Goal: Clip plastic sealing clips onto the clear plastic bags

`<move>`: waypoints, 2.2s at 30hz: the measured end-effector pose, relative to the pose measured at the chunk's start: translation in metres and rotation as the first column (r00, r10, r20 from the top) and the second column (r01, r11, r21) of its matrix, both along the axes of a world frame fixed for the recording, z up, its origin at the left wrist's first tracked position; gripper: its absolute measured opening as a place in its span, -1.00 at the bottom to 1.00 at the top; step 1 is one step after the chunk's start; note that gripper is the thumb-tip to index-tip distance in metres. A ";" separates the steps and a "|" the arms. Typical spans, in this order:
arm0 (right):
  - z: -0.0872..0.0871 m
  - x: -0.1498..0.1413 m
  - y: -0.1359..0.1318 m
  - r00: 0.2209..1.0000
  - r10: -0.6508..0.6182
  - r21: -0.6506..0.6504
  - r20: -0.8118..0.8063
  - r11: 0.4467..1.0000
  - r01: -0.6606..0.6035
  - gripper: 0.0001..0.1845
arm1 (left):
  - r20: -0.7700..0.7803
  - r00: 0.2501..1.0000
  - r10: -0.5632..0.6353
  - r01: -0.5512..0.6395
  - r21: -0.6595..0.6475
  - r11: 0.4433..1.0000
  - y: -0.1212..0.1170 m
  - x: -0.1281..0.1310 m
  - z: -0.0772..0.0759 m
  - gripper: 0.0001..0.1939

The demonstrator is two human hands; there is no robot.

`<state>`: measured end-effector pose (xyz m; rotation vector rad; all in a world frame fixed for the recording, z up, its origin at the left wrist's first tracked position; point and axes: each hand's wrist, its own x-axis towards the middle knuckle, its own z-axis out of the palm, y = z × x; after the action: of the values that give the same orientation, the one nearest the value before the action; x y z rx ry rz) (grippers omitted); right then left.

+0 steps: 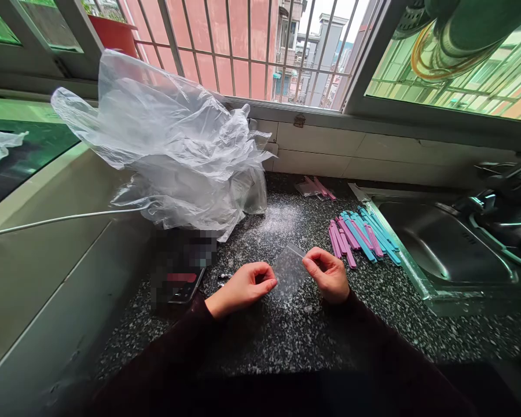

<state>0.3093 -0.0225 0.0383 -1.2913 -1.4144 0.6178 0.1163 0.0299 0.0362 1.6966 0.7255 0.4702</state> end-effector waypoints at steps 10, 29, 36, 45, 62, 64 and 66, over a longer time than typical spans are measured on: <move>-0.001 0.000 0.003 1.000 -0.005 -0.103 -0.026 0.995 0.002 -0.77 | -0.041 0.998 -0.053 0.055 0.055 0.997 0.001 0.000 -0.001 -0.82; -0.006 -0.015 0.003 0.956 0.288 -0.299 0.057 0.918 -0.259 -0.75 | 0.281 0.909 0.308 -0.315 -0.018 0.949 0.002 0.002 -0.002 -0.75; -0.012 -0.018 0.002 0.919 0.342 -0.258 0.195 0.922 -0.289 -0.78 | 0.322 0.819 0.475 -0.472 -0.094 0.877 0.004 -0.002 0.000 -0.75; -0.007 -0.014 0.001 0.970 0.226 -0.247 0.088 0.948 -0.199 -0.81 | 0.254 0.869 0.424 -0.406 -0.122 0.906 0.003 -0.001 0.000 -0.74; -0.010 -0.006 0.005 0.998 -0.039 -0.156 -0.045 0.987 0.031 -0.72 | 0.054 0.973 0.223 -0.224 0.018 0.974 0.003 0.001 -0.002 -0.76; -0.011 -0.006 0.005 0.998 -0.041 -0.154 -0.043 0.988 0.034 -0.72 | 0.053 0.973 0.226 -0.228 0.032 0.973 0.003 0.001 -0.002 -0.75; -0.012 -0.005 0.006 0.999 -0.036 -0.157 -0.040 0.987 0.029 -0.72 | 0.063 0.969 0.238 -0.241 0.044 0.970 0.003 0.000 -0.002 -0.75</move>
<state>0.3038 -0.0166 0.0260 -1.4132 -1.3281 0.7420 0.1167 0.0333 0.0342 1.6429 0.8878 0.7089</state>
